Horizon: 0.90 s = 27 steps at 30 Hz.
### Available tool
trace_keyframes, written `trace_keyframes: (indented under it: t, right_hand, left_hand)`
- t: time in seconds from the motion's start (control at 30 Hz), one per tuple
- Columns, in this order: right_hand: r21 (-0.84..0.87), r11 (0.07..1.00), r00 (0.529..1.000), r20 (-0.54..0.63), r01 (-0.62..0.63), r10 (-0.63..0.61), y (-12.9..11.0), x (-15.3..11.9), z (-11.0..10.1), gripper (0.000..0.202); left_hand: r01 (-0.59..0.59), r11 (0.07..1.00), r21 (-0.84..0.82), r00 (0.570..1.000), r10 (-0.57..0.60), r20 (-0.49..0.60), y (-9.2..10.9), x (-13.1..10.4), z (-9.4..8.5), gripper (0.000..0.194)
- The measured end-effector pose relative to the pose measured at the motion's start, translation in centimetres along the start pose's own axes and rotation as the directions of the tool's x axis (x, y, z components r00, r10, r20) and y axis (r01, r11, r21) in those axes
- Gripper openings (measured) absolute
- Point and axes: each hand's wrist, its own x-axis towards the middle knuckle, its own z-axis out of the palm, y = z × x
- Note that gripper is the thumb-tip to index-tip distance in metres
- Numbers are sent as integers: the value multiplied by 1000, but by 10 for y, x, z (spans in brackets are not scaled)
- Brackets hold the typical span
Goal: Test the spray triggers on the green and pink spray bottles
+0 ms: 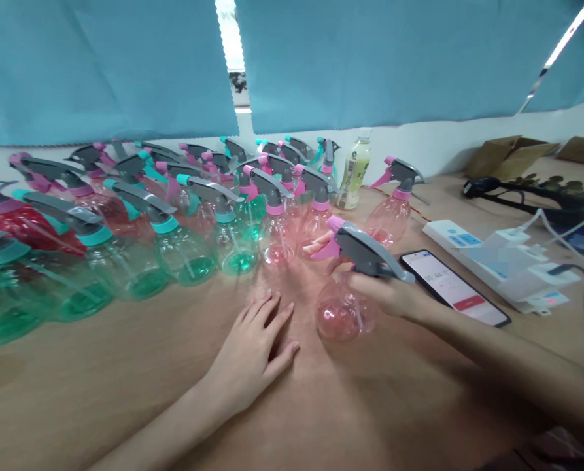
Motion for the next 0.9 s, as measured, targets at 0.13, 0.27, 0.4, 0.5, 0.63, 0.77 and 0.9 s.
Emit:
trace_keyframes:
  t: [0.13, 0.27, 0.4, 0.5, 0.63, 0.77, 0.9]
  right_hand:
    - [69, 997, 999, 24, -40, 38, -2, 1, 0, 4]
    - [87, 995, 998, 27, -56, 54, 1, 0, 0, 4]
    - [25, 997, 997, 13, -71, 71, 3, -2, -1, 5]
    - [20, 998, 998, 10, -55, 55, 1, -1, -2, 6]
    - [76, 997, 1000, -6, -27, 27, 1, 0, 1, 3]
    - [87, 996, 1000, -23, -13, 15, 9, 0, 4, 2]
    - [78, 996, 999, 5, -34, 34, 13, -2, 1, 6]
  left_hand:
    - [-1, 1000, 12, 1000, 1, -5, 0, 0, 1, 51]
    - [1, 1000, 6, 1000, -1, -10, 0, 0, 1, 50]
    - [2, 1000, 3, 1000, -2, -7, 0, 0, 1, 50]
    - [4, 1000, 5, 1000, -4, 1, 0, 0, 1, 50]
    - [1, 1000, 13, 1000, -1, -5, 1, 0, 1, 49]
    - [2, 1000, 15, 1000, -1, -6, 0, 0, 0, 50]
    - [-4, 1000, 1, 1000, 4, -13, 0, 0, 0, 49]
